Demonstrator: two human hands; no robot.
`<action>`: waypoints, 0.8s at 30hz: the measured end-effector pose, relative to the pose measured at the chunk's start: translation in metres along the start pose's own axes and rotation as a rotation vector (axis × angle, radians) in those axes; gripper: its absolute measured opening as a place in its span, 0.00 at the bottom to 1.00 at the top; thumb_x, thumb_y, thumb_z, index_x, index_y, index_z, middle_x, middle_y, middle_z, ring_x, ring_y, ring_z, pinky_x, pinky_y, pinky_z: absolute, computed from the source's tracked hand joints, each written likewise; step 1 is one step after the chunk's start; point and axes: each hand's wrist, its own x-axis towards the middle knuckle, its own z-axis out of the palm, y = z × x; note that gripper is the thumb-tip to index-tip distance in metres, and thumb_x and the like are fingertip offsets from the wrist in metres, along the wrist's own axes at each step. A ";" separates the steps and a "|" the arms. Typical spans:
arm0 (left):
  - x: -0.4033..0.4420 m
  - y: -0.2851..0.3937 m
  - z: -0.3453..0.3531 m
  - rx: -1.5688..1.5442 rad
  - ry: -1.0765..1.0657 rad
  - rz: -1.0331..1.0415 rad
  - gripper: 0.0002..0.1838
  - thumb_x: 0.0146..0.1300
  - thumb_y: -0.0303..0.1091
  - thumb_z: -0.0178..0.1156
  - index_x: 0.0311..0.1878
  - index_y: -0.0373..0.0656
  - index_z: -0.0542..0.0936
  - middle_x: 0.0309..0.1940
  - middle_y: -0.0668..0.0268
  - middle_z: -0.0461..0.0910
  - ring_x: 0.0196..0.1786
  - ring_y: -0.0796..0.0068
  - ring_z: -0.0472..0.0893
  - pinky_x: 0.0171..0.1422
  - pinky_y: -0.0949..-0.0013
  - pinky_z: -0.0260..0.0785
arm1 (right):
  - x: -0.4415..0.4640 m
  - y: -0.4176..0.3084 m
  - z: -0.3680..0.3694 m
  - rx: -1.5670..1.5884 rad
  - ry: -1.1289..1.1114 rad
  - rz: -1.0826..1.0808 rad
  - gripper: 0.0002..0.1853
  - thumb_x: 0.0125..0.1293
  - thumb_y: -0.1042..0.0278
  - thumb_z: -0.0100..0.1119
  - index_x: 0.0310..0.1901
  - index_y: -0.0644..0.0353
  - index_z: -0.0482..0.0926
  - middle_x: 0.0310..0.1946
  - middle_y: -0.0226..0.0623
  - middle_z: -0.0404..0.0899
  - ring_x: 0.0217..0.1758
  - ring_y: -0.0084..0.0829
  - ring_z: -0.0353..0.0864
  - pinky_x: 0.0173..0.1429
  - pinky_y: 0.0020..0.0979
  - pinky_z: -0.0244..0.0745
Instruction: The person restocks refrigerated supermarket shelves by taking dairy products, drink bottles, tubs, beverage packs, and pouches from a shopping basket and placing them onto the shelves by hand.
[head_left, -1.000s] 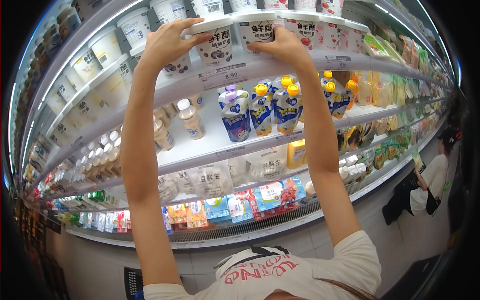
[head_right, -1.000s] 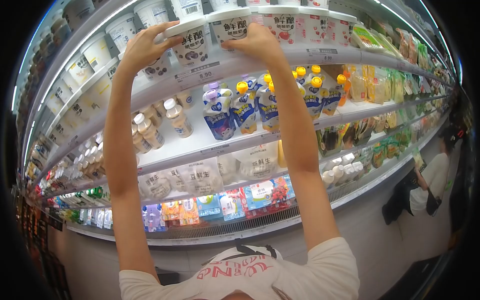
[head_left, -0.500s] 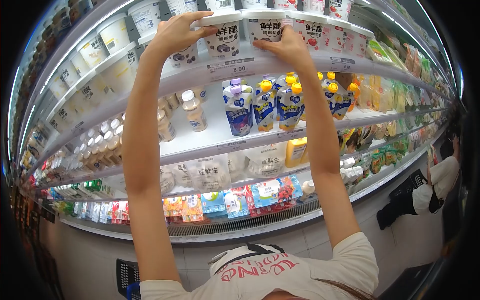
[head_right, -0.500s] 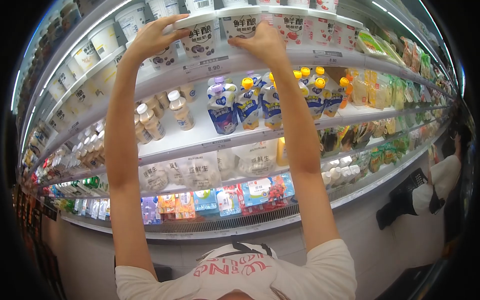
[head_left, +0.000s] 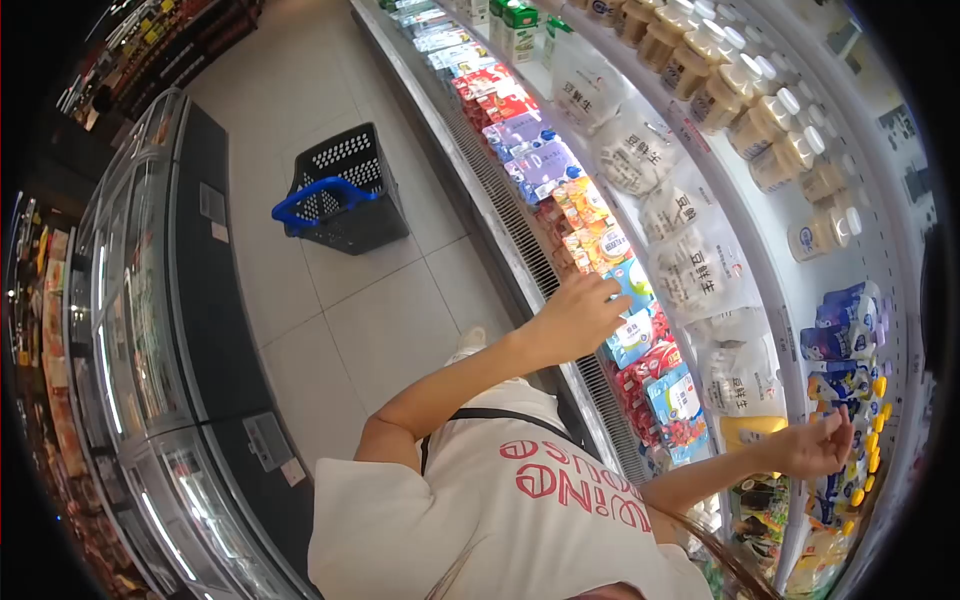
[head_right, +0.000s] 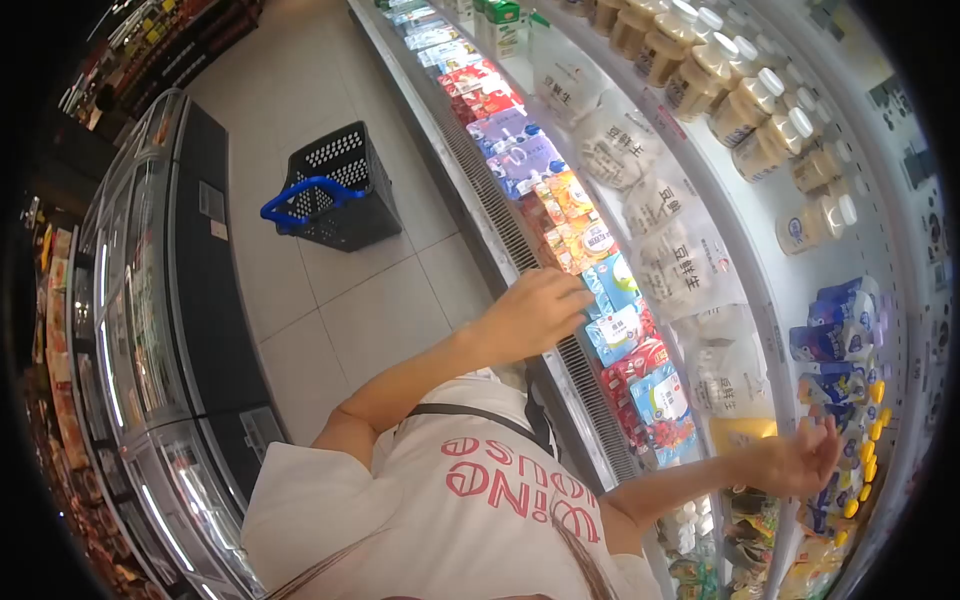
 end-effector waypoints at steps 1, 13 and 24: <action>-0.046 -0.033 -0.010 0.298 -0.163 -0.180 0.12 0.57 0.32 0.63 0.45 0.43 0.78 0.43 0.62 0.77 0.49 0.60 0.76 0.53 0.56 0.66 | -0.056 -0.012 0.015 -0.063 -0.232 0.165 0.12 0.67 0.73 0.58 0.48 0.71 0.74 0.44 0.46 0.80 0.44 0.33 0.82 0.49 0.30 0.78; -0.238 -0.270 -0.238 0.683 0.260 -1.090 0.25 0.56 0.26 0.59 0.60 0.44 0.74 0.52 0.56 0.76 0.57 0.52 0.72 0.59 0.49 0.64 | -0.417 -0.151 0.118 0.389 -1.969 0.627 0.11 0.59 0.75 0.62 0.42 0.68 0.77 0.37 0.46 0.80 0.32 0.35 0.82 0.37 0.32 0.77; -0.303 -0.507 -0.354 0.284 -0.420 -1.064 0.15 0.48 0.21 0.58 0.42 0.46 0.79 0.31 0.62 0.80 0.43 0.59 0.81 0.64 0.52 0.62 | -0.685 -0.402 0.392 0.668 -1.931 0.186 0.34 0.49 0.77 0.66 0.61 0.57 0.66 0.51 0.48 0.72 0.46 0.48 0.78 0.46 0.40 0.77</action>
